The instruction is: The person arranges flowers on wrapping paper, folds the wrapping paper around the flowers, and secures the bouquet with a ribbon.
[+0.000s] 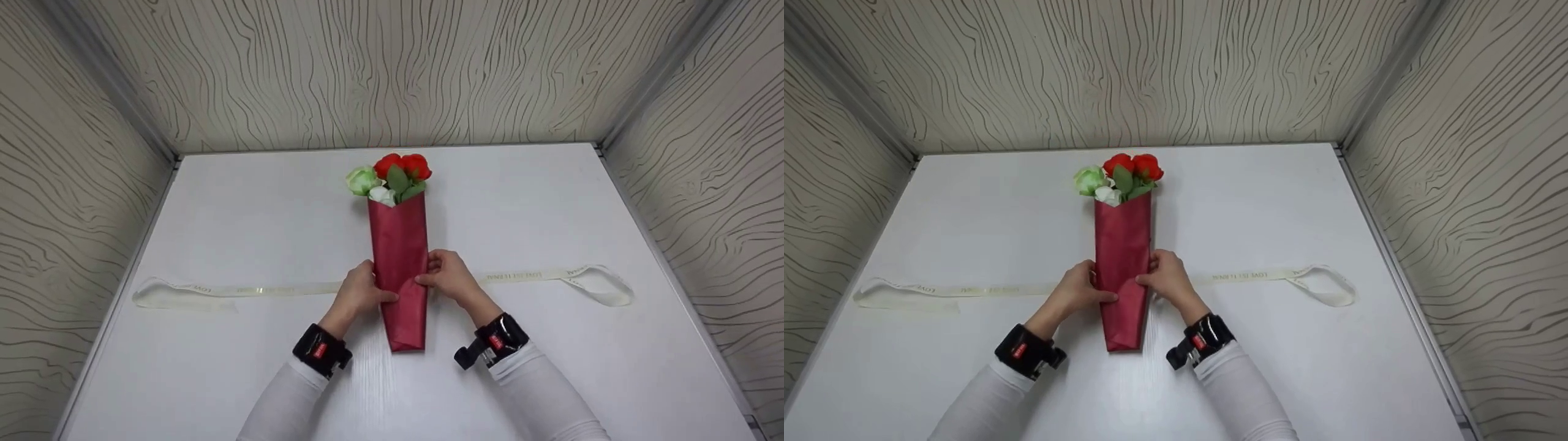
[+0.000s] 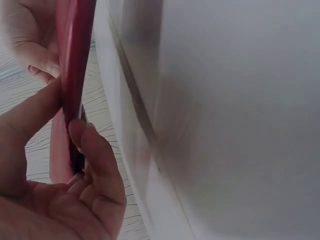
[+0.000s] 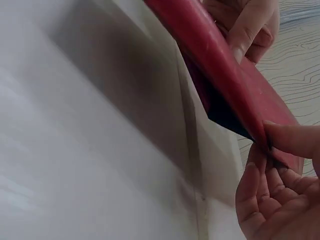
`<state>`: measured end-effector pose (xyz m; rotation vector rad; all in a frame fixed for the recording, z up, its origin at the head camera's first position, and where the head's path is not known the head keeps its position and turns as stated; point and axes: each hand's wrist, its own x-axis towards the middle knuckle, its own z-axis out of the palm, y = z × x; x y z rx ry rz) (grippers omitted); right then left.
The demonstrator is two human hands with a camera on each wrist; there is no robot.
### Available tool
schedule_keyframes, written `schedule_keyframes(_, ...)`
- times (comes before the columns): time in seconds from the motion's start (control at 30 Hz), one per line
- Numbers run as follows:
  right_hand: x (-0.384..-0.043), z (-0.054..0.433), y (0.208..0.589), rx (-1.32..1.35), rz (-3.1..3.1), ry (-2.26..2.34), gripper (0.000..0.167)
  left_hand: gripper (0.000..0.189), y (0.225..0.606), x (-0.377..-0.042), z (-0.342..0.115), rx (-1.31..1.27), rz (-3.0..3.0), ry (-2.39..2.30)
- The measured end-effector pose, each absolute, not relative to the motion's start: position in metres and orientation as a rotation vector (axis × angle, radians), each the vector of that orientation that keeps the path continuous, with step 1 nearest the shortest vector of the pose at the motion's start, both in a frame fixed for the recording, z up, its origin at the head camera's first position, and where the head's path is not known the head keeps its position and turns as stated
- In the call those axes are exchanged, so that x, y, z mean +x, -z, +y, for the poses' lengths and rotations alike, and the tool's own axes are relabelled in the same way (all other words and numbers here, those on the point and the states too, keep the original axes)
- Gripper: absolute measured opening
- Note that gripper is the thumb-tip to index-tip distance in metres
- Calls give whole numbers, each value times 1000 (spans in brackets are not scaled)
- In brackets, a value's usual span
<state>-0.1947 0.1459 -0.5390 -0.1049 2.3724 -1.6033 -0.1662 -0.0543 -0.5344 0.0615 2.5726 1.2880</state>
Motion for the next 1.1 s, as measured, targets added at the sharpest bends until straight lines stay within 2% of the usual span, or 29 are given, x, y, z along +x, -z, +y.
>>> schedule_keyframes(0.3, -189, 141, 554, -76, 2614, 1300, 28, 73, 548, -163, -51, 73, 2638, -1124)
schedule_keyframes(0.43, -182, 139, 552, -114, 2786, 1098, 40, 78, 545, -157, -47, 181, 2801, -920)
schedule_keyframes(0.57, -167, 136, 548, -227, 3022, 826, 53, 70, 542, -146, -42, 395, 3057, -665)
schedule_keyframes(0.67, -152, 134, 548, -362, 3150, 629, 55, 62, 542, -136, -39, 495, 3132, -511)
schedule_keyframes(0.9, -126, 129, 556, -456, 3180, 227, 58, 62, 547, -119, -32, 424, 3070, -257)
schedule_keyframes(1.1, -133, 130, 565, -436, 3105, 157, 57, 66, 555, -122, -30, 404, 3040, -152)
